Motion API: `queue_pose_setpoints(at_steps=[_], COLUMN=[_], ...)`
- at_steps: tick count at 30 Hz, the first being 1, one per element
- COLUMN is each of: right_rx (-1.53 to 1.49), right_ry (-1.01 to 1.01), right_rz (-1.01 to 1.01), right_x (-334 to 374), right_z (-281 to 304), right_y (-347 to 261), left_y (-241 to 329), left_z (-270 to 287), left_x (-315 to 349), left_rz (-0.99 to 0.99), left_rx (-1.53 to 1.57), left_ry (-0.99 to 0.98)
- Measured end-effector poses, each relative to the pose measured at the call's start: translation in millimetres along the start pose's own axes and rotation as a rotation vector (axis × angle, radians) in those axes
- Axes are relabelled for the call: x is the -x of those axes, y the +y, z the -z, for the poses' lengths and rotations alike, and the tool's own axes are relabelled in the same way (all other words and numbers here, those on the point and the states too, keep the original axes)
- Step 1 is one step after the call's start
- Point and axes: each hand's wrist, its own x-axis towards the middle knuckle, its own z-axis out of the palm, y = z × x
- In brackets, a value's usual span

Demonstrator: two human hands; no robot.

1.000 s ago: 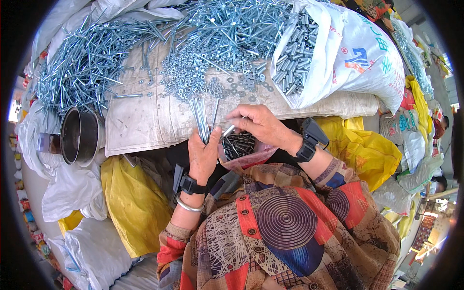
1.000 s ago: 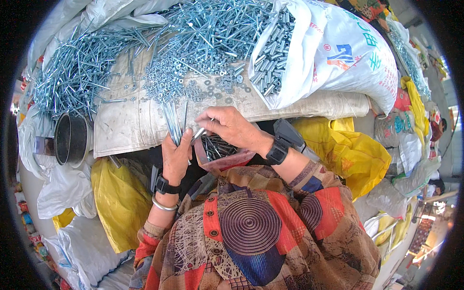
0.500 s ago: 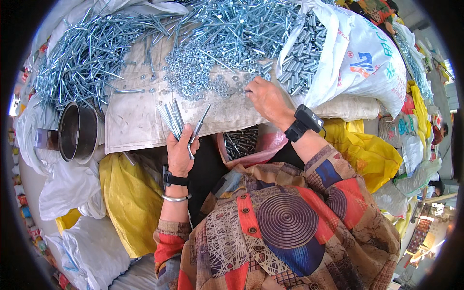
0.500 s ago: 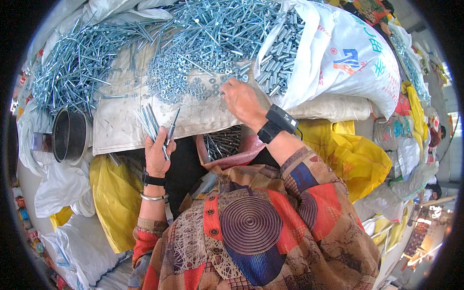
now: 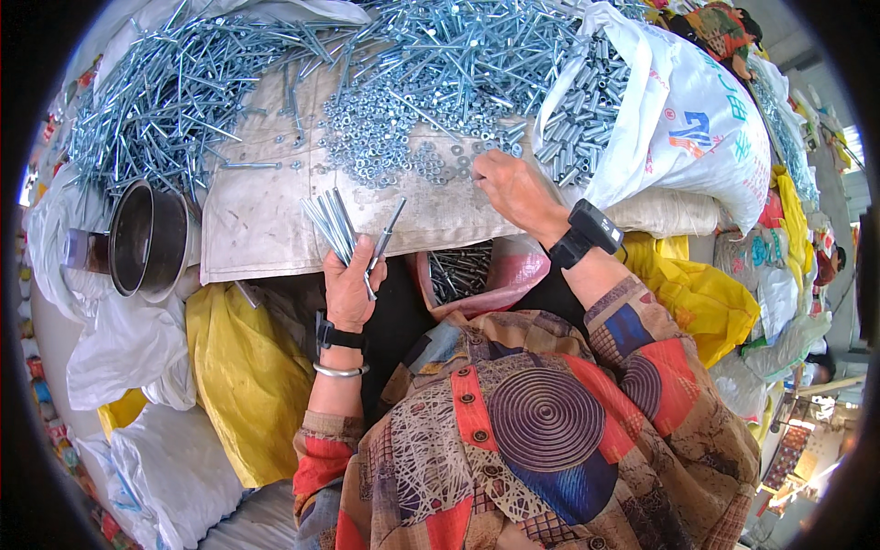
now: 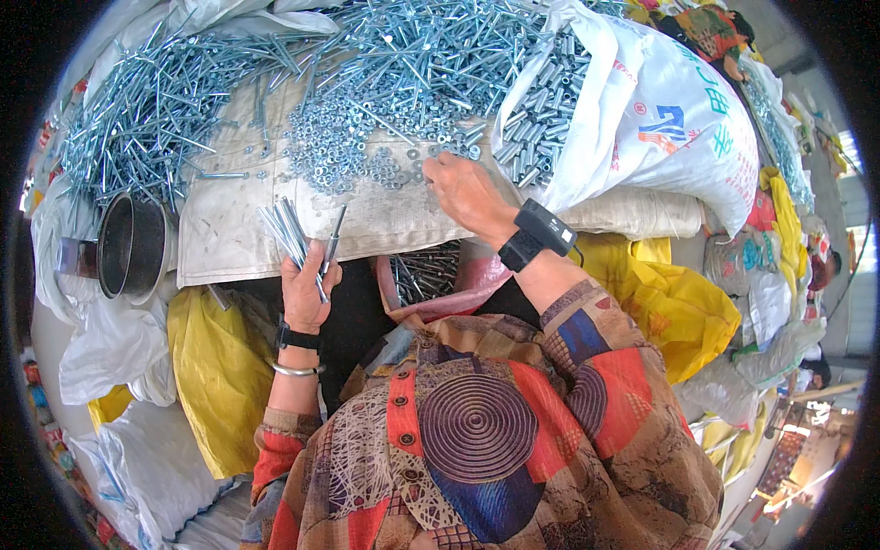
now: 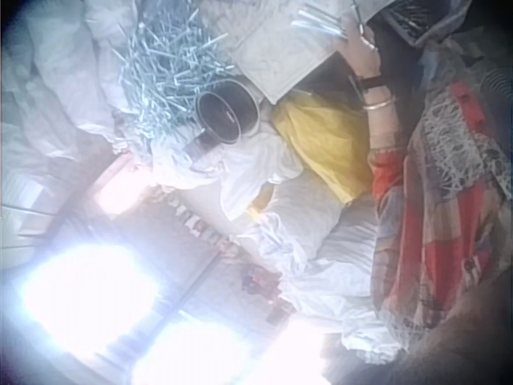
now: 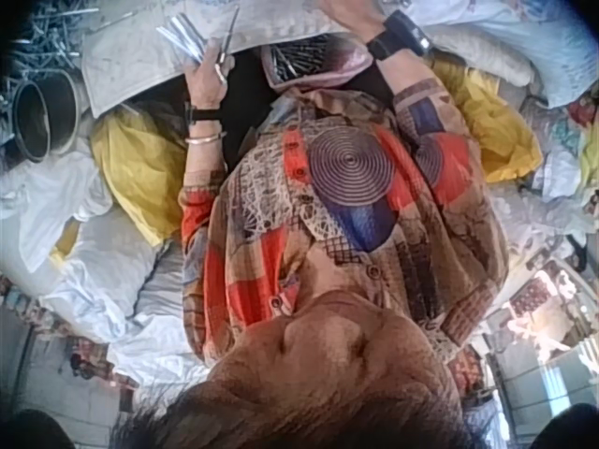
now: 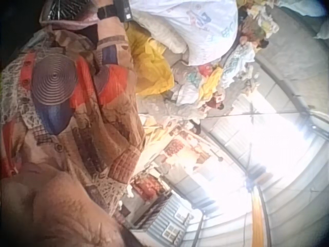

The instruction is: Bundling metal bolts by sliding washers onto them and placing them in a container.

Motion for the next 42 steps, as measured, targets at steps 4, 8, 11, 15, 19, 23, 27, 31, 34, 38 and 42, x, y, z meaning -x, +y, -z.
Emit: queue_pose_setpoints(at_steps=[4,8,11,15,19,23,27,31,34,38,42], right_rx=[-0.421,-0.399,-0.211,-0.104,-0.094,-0.093,-0.243,-0.840,-1.078,-1.059,-0.460], right_ry=[-0.090,-0.062,-0.039,-0.060,-0.108,-0.112,-0.013,-0.108,-0.083,0.028,0.168], right_rz=[-0.139,-0.022,0.029,0.019,0.040,0.075,0.100,-0.271,-0.359,-0.351,-0.021], right_x=[-10.4,-25.1,-29.1,-30.0,-33.1,-29.3,-27.0,-18.6,-14.4,-7.8,-4.1], right_z=[2.1,-21.1,-34.0,-38.2,-31.5,-32.4,-34.5,-24.4,-13.5,-12.5,-12.9], right_y=[-5.3,-8.3,-9.6,-11.3,-14.8,-20.3,-17.6,-28.7,-44.1,-57.6,-59.7], left_y=[-2.3,-2.6,-3.5,-4.5,-3.8,-7.9,-5.2,-3.4,-4.0,-6.9,-6.4], left_z=[1.7,0.9,1.2,1.8,-0.1,-1.1,-11.9,-16.9,-18.6,-20.5,-24.6], left_x=[-0.6,-0.5,-0.5,-0.8,-0.9,-2.7,-1.8,0.1,0.4,-1.4,-0.3], left_rz=[-0.012,-0.021,-0.025,-0.023,-0.046,-0.073,-0.068,-0.082,-0.085,-0.126,-0.141], left_rx=[0.008,0.019,0.010,-0.002,-0.039,-0.154,-0.206,-0.346,-0.447,-0.497,-0.551], left_ry=[-0.026,-0.034,-0.027,-0.027,-0.040,-0.028,0.025,0.047,0.064,0.080,0.112])
